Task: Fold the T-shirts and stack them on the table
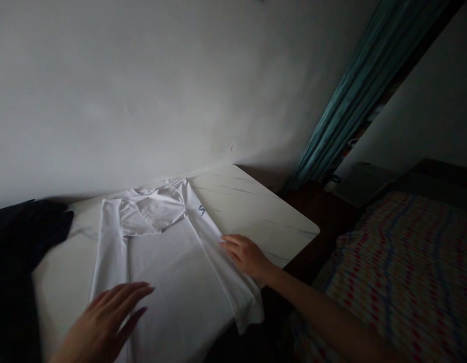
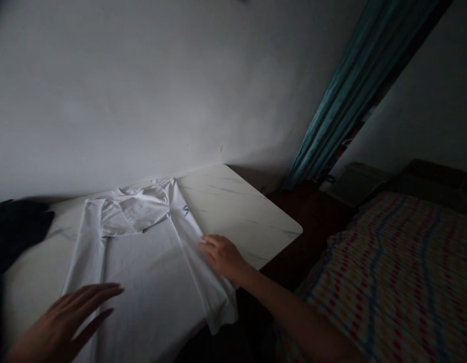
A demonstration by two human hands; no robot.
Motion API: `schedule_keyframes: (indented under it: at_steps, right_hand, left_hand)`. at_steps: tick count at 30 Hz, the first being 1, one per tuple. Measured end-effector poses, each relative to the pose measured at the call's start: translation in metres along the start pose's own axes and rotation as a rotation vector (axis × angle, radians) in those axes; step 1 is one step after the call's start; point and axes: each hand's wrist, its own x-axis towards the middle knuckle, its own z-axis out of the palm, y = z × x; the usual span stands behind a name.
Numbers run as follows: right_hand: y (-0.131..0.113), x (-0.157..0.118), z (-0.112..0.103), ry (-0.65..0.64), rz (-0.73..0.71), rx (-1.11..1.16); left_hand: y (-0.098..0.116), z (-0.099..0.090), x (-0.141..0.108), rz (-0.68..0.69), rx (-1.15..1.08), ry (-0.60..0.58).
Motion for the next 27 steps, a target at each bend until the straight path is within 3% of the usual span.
schedule_keyframes:
  at_steps: [4,7,10,12,16,18,27]
  right_hand:
    - [0.005,0.029,0.007,-0.026,0.319,-0.097]
    - [0.002,0.03,0.013,-0.051,0.345,-0.167]
    - [-0.001,0.028,0.02,-0.074,0.31,-0.234]
    - [0.0,0.027,0.023,-0.086,0.28,-0.257]
    - [0.006,0.027,0.024,-0.112,0.24,-0.26]
    - [0.008,0.027,0.022,-0.122,0.223,-0.257]
    - [0.007,0.027,0.02,-0.149,0.213,-0.258]
  left_hand:
    - [0.072,0.027,0.075,0.283,-0.101,-0.171]
    - [0.126,0.039,0.103,0.584,-0.086,-0.297]
    - [0.153,0.045,0.11,0.761,-0.034,-0.351]
    - [0.161,0.053,0.107,0.781,0.014,-0.324]
    - [0.167,0.078,0.093,0.736,0.155,-0.058]
    - [0.169,0.087,0.087,0.735,0.179,0.02]
    - [0.166,0.081,0.091,0.872,-0.008,0.09]
